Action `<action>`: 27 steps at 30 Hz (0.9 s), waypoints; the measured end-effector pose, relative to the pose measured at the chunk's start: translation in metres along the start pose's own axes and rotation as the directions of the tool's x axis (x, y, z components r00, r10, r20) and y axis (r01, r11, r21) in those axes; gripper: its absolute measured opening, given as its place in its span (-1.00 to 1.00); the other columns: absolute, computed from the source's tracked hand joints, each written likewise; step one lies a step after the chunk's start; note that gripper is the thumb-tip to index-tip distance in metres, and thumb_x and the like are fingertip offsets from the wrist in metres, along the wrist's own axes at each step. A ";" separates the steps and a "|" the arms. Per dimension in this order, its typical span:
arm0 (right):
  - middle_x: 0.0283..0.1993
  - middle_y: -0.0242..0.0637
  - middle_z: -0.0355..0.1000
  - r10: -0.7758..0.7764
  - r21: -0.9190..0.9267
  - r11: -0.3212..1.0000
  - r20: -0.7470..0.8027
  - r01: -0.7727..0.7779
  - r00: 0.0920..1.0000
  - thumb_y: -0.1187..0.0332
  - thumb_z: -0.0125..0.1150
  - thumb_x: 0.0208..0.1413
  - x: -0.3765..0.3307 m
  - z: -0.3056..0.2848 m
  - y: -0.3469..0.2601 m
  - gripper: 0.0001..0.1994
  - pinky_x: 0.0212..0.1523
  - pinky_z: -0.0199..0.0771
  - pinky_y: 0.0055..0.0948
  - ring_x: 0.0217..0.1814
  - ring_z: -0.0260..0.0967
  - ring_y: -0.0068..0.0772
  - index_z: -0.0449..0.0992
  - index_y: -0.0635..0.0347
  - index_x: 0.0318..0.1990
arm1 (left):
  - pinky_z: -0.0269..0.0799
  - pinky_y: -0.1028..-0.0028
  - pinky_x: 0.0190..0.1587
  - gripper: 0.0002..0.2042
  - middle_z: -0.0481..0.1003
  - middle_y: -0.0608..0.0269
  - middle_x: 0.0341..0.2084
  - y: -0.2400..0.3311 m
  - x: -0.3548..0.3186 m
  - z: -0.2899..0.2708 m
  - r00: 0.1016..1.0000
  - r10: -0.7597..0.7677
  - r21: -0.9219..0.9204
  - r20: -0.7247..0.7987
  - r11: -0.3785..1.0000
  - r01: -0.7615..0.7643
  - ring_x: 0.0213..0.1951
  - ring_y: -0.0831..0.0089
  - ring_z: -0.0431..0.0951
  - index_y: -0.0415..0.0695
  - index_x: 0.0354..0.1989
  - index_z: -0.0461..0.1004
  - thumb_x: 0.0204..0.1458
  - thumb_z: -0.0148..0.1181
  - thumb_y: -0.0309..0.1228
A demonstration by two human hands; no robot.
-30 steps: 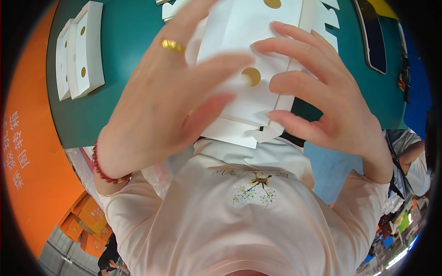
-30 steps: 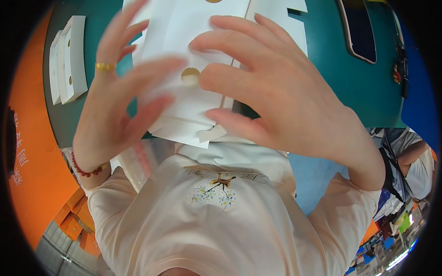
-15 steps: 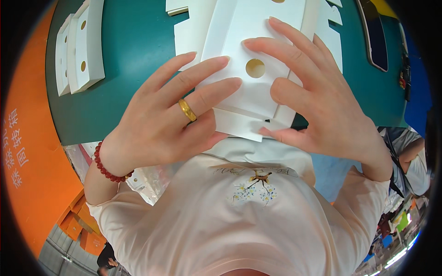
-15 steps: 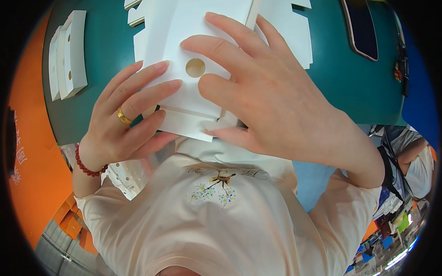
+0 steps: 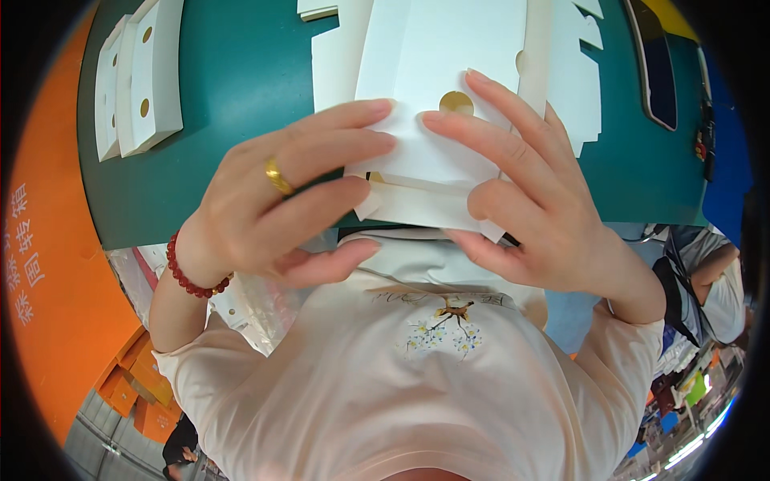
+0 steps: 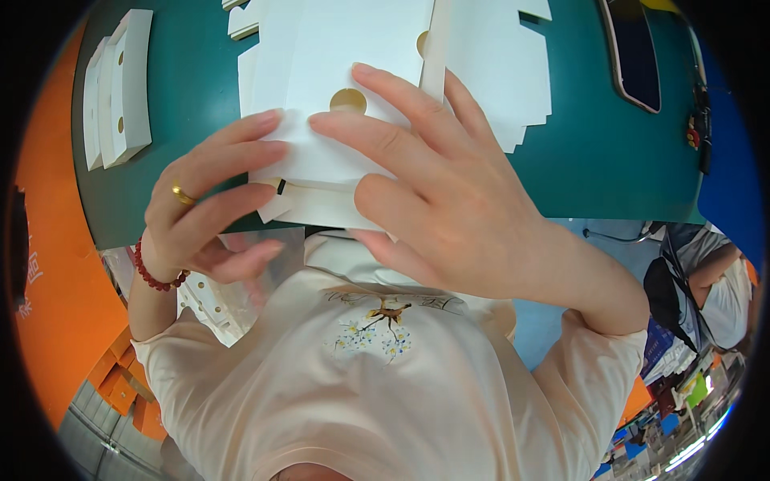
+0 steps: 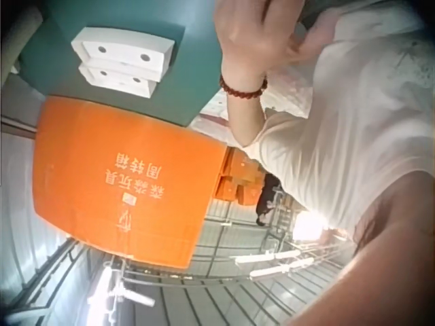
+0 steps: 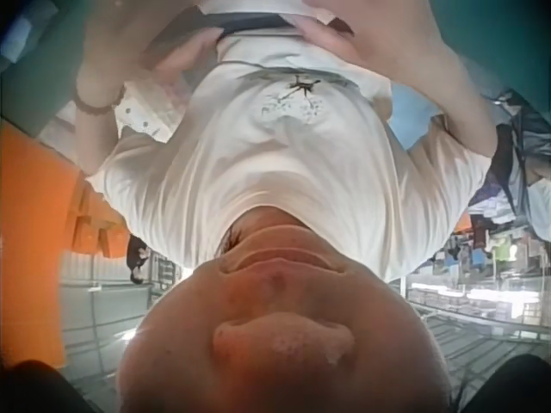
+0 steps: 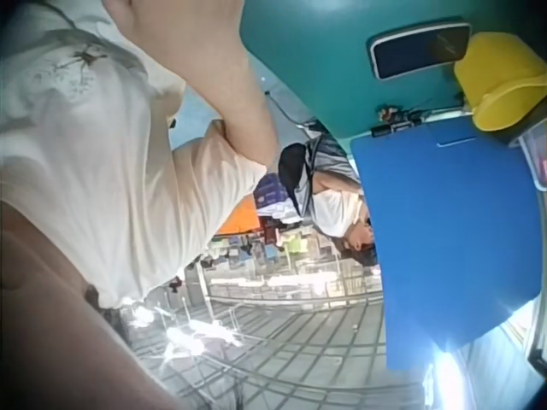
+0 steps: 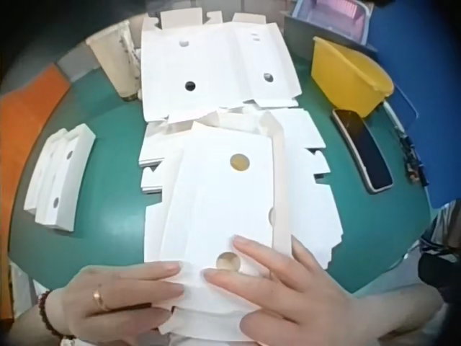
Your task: Folding cardboard packaging into boxes.
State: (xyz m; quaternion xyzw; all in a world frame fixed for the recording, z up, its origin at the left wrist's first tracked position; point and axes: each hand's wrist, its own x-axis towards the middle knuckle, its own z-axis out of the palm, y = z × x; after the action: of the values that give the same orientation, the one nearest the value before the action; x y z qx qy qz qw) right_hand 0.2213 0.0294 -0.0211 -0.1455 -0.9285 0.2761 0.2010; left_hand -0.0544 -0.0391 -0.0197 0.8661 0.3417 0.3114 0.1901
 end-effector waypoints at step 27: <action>0.30 0.12 0.36 0.098 0.095 0.992 -0.121 -0.087 0.988 0.74 0.23 -0.14 -0.001 0.011 -0.007 -0.68 0.29 0.32 -0.01 0.47 0.15 0.35 0.33 0.22 -0.24 | 0.37 -0.06 0.25 -0.26 0.51 -0.13 0.06 -0.007 0.010 0.011 1.000 -0.019 -0.185 -0.010 0.983 0.017 0.23 -0.18 0.42 -0.13 0.31 0.31 -0.17 0.37 -0.68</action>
State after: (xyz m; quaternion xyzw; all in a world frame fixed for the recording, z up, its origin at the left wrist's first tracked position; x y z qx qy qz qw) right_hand 0.2156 0.0184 -0.0255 -0.1964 -0.8930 0.3169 0.2520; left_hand -0.0447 -0.0284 -0.0276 0.8397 0.3201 0.3453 0.2706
